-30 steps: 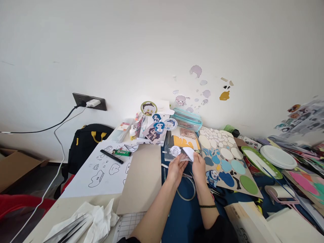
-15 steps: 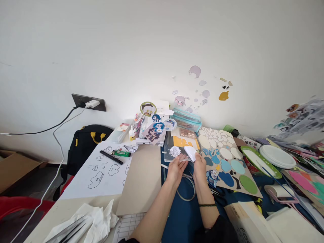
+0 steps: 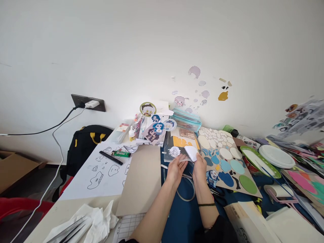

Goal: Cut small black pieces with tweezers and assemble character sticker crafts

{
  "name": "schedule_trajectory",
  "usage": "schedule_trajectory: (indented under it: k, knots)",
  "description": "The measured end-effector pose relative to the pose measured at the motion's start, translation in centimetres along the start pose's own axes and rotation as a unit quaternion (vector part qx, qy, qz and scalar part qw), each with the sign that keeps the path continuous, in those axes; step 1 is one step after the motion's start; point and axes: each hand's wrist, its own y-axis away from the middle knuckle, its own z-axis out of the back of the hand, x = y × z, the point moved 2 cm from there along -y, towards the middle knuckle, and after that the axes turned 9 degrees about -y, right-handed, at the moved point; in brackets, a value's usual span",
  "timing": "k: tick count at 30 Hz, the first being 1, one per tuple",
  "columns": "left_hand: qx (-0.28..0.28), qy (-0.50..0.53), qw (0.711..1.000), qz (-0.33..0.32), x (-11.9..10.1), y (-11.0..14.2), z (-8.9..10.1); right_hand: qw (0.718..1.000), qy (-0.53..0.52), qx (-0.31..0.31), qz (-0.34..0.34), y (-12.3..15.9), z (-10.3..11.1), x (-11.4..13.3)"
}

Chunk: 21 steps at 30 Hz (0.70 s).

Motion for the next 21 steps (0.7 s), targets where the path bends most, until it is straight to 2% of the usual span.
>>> schedule_trajectory:
  k: [16, 21]
  knots:
    - [0.004, 0.004, 1.0, -0.01, 0.08, -0.04, 0.04, 1.0, -0.018, 0.016, 0.0, -0.73, -0.12, -0.09]
    - [0.002, 0.005, 1.0, -0.01, 0.03, 0.03, 0.09, 0.999, -0.042, 0.0, -0.016, -0.91, -0.13, -0.51]
